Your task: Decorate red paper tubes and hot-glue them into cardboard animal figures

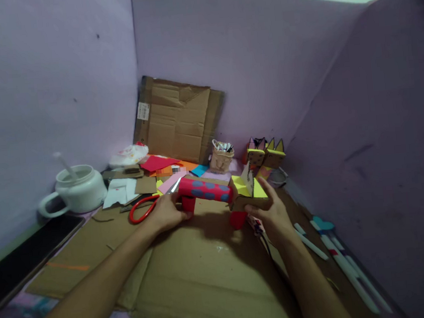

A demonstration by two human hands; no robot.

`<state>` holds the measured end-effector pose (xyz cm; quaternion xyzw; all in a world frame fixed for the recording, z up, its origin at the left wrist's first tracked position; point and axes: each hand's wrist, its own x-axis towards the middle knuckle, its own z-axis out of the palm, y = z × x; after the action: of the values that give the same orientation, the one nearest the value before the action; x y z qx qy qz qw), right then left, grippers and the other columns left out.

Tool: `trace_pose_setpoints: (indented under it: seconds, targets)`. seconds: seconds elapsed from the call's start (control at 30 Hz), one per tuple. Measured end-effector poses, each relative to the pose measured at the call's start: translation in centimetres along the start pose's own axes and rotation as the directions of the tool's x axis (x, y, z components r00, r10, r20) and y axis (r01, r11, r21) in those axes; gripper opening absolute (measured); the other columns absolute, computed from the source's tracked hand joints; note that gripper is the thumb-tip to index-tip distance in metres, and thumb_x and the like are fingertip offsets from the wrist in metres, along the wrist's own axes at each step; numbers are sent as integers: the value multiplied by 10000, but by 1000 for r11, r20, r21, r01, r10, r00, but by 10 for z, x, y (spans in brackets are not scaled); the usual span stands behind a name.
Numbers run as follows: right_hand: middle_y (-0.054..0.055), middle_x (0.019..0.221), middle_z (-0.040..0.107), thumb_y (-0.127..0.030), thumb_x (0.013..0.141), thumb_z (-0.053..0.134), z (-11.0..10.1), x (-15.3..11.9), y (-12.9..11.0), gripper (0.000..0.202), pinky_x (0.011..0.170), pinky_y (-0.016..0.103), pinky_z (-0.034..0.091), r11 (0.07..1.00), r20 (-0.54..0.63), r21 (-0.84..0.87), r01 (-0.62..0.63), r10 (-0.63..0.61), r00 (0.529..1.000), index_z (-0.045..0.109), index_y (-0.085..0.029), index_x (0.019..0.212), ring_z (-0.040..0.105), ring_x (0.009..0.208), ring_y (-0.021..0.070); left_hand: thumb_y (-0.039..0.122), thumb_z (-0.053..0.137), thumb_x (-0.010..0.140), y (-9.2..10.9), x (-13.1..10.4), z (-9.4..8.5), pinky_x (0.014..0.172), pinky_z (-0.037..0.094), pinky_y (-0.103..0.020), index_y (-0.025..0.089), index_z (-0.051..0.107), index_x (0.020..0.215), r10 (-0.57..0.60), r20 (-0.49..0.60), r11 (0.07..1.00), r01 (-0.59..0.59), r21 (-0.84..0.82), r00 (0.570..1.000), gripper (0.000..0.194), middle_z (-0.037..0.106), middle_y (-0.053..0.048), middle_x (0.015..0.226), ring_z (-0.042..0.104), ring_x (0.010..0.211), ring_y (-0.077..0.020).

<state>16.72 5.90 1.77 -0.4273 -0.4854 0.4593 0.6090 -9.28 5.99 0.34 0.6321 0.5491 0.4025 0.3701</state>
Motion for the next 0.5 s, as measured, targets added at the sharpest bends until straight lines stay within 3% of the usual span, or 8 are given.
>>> trace_pose_setpoints:
  seconds: [0.23,0.5]
  targets:
    - [115,1296,567,-173,464,827,0,-1,-3,1037,856,408,533,999,34,30,-32,31,999,352,-220,1384,605,1085,315,191,669,543,0,-3,-2,689,519,-308,159,646,902,4,-17,994,-2,107,1000,362,721,-51,844,668,797,-242]
    - [110,1329,534,-230,478,843,-3,-1,-2,979,887,419,510,998,57,48,33,-35,998,401,-240,1351,552,1162,319,226,713,529,5,-6,-3,721,505,-327,174,609,902,-1,32,985,-4,170,999,390,695,-59,878,655,825,-253]
